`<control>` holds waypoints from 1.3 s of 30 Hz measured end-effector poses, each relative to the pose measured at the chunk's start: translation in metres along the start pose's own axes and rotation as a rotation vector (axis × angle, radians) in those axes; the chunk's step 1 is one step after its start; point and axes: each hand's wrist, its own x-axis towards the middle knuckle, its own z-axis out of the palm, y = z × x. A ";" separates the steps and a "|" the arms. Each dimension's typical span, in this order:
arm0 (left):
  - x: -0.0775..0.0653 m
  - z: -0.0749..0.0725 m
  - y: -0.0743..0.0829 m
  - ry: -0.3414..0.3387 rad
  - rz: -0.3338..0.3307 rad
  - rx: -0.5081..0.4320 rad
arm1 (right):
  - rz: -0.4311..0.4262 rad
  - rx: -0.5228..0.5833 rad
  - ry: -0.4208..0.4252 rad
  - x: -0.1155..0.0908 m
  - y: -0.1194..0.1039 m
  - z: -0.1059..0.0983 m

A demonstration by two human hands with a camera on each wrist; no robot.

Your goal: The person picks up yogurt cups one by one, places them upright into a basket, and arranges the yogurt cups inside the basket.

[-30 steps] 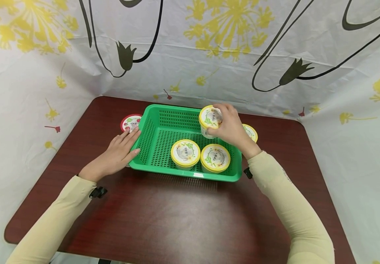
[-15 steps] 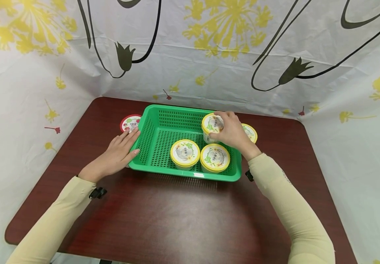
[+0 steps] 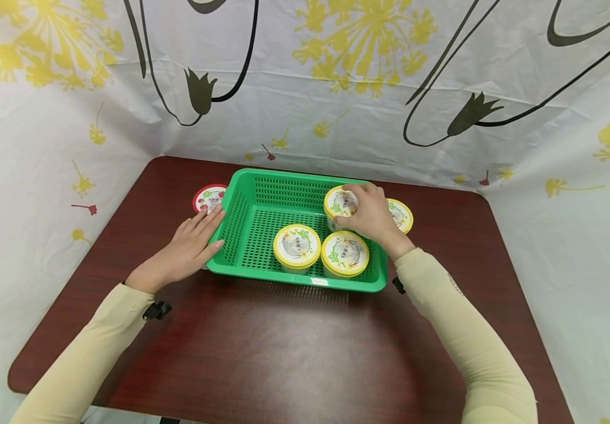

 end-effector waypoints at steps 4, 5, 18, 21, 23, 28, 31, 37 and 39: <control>0.000 -0.001 0.000 -0.006 0.001 -0.001 | -0.010 -0.025 0.007 0.001 0.002 0.002; 0.000 -0.001 0.000 -0.006 0.001 0.000 | -0.012 -0.028 0.001 0.001 0.002 0.002; 0.000 0.000 0.000 -0.002 0.003 0.003 | 0.039 -0.061 -0.102 0.002 0.002 0.002; 0.000 0.000 0.000 -0.004 0.000 0.001 | 0.054 -0.071 -0.117 0.002 0.001 0.002; 0.000 0.000 0.000 -0.008 -0.004 0.000 | 0.066 -0.075 -0.129 0.003 0.000 0.001; 0.000 0.000 0.000 -0.010 -0.007 -0.002 | 0.095 -0.083 -0.161 0.004 -0.003 0.000; 0.000 0.000 0.000 -0.009 -0.006 -0.003 | 0.114 -0.094 -0.177 0.004 -0.005 0.000; 0.000 0.001 0.000 -0.007 -0.009 0.000 | 0.136 -0.109 -0.187 0.004 -0.007 0.000; 0.000 0.001 0.000 -0.004 -0.008 -0.002 | 0.137 -0.109 -0.183 0.003 -0.008 0.001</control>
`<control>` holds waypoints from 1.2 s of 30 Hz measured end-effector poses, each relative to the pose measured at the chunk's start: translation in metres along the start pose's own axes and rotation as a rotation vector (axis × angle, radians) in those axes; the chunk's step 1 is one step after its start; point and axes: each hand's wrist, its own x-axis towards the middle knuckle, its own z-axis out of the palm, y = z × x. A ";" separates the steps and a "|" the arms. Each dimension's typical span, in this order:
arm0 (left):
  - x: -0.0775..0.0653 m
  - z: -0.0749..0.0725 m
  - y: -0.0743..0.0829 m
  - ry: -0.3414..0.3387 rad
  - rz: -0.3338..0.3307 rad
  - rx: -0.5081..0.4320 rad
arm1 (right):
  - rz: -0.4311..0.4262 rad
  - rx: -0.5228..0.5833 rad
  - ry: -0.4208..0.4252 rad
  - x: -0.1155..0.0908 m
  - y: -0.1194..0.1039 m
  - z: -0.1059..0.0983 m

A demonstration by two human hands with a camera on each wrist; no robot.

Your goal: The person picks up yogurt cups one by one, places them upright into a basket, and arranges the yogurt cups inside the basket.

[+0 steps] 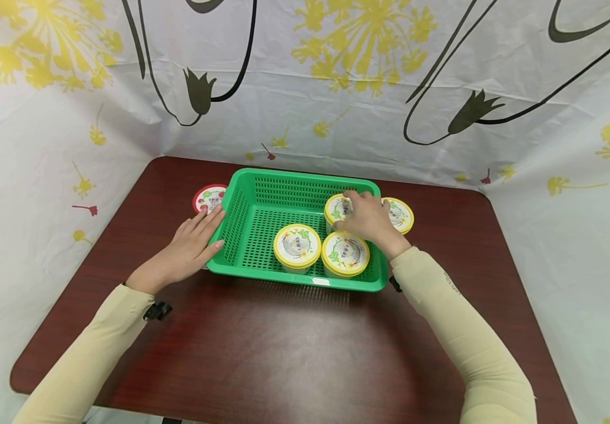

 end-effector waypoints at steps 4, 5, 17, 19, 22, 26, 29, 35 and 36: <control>0.000 0.000 -0.001 -0.005 -0.004 -0.002 | -0.003 -0.006 0.009 -0.002 -0.002 0.000; 0.000 0.000 -0.001 -0.008 -0.004 -0.002 | -0.003 -0.008 0.012 -0.002 -0.002 0.000; -0.001 0.000 0.001 -0.013 -0.007 -0.007 | -0.003 -0.014 0.030 -0.004 -0.004 0.003; -0.001 0.000 0.001 -0.011 -0.007 -0.007 | 0.001 -0.008 0.026 -0.004 -0.004 0.002; -0.001 0.000 0.001 -0.012 -0.007 -0.007 | 0.008 0.004 0.021 -0.005 -0.004 0.000; -0.001 0.000 0.001 -0.014 -0.006 -0.005 | 0.005 -0.002 0.030 -0.006 -0.003 -0.008; -0.001 -0.001 0.001 -0.013 -0.006 -0.007 | 0.000 -0.006 0.055 -0.008 -0.002 -0.018; -0.001 -0.001 0.001 -0.015 -0.006 -0.003 | 0.001 0.011 0.160 -0.017 0.002 -0.045; -0.001 -0.001 0.001 -0.015 -0.006 -0.001 | 0.001 0.022 0.180 -0.018 0.003 -0.050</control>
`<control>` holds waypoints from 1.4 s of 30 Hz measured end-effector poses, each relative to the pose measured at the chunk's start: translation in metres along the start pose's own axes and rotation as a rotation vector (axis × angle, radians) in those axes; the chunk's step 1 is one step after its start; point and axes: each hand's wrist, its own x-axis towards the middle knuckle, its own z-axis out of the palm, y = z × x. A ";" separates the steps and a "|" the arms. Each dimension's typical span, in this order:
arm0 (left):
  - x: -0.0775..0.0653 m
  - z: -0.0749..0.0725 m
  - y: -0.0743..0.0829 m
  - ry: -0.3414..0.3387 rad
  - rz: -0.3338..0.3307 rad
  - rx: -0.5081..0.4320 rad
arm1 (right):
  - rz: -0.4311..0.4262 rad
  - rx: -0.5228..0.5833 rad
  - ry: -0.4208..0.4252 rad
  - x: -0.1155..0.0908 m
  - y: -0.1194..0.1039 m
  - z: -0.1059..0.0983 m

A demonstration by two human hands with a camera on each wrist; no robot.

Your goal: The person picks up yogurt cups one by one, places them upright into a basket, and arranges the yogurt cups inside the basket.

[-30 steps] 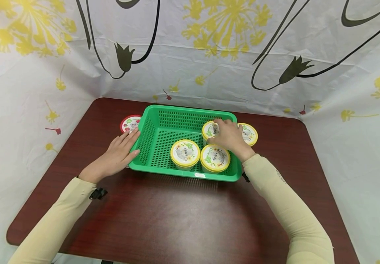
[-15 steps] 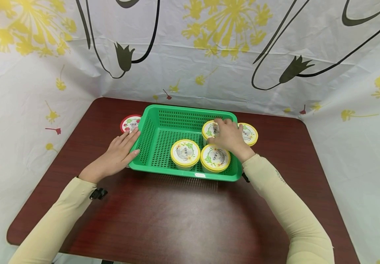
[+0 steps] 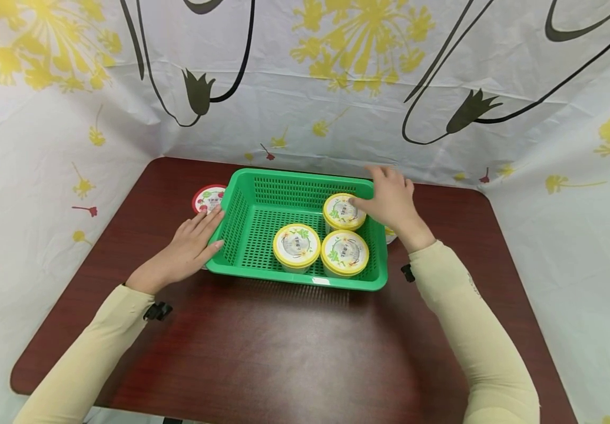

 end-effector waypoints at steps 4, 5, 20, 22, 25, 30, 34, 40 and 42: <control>-0.001 0.000 -0.001 0.004 0.001 -0.006 | -0.001 0.039 0.050 -0.004 0.004 -0.015; -0.001 0.000 -0.001 0.006 0.001 -0.005 | -0.008 0.043 0.060 -0.004 0.005 -0.016; -0.001 -0.001 -0.001 -0.001 -0.003 -0.009 | 0.054 0.062 0.037 -0.005 0.049 -0.005; -0.001 -0.001 -0.001 0.000 -0.003 -0.008 | 0.068 0.059 0.035 -0.005 0.056 -0.005; -0.001 -0.001 -0.001 0.002 -0.001 -0.009 | 0.087 0.053 0.027 -0.006 0.067 -0.003; -0.001 0.000 -0.001 0.000 -0.005 -0.009 | 0.105 0.060 -0.015 -0.008 0.082 0.004; -0.001 -0.001 0.000 0.006 -0.004 -0.009 | 0.109 0.054 -0.055 -0.009 0.088 0.010; 0.001 0.001 -0.001 0.008 0.002 -0.007 | 0.108 0.057 -0.111 -0.012 0.093 0.016; 0.001 0.001 -0.001 0.006 0.000 -0.006 | 0.100 0.056 -0.117 -0.012 0.095 0.019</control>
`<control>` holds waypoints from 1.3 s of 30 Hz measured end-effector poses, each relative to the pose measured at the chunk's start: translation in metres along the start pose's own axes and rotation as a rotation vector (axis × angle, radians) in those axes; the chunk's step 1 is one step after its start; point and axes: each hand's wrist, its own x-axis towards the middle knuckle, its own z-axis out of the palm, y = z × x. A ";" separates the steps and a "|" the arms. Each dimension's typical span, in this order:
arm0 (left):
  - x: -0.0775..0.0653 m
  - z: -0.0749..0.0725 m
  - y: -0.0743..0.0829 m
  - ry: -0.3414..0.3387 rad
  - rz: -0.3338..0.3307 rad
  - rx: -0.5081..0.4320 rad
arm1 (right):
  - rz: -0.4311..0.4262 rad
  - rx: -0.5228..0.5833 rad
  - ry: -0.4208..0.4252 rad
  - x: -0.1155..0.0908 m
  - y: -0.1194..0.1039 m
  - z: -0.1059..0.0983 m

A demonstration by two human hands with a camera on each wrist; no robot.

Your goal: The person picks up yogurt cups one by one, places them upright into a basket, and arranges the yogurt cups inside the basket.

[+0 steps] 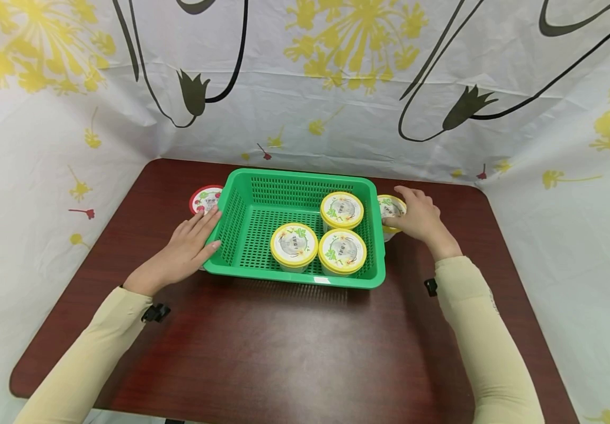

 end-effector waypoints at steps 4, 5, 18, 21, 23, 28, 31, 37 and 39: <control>0.000 0.001 0.000 0.002 0.003 0.000 | -0.023 0.002 0.002 0.001 0.005 0.008; 0.000 0.001 0.000 0.003 0.005 0.000 | -0.029 0.004 0.007 0.002 0.006 0.010; 0.000 0.002 0.001 -0.004 0.010 -0.001 | -0.049 0.025 0.055 0.000 0.011 0.017; 0.001 0.002 0.001 -0.005 0.012 -0.001 | -0.040 0.029 0.071 -0.002 0.011 0.016; 0.001 0.002 0.001 -0.005 0.012 -0.002 | -0.032 0.030 0.085 -0.004 0.011 0.014; 0.000 0.000 0.002 -0.005 0.011 -0.001 | -0.022 0.043 0.125 -0.008 0.014 0.008; 0.000 0.000 0.001 -0.004 0.012 0.003 | -0.022 0.052 0.155 -0.010 0.016 0.003; 0.001 0.000 0.000 -0.006 0.009 0.004 | -0.026 0.060 0.202 -0.013 0.017 -0.012; 0.001 0.000 -0.001 -0.005 0.009 0.006 | -0.036 0.061 0.216 -0.015 0.015 -0.018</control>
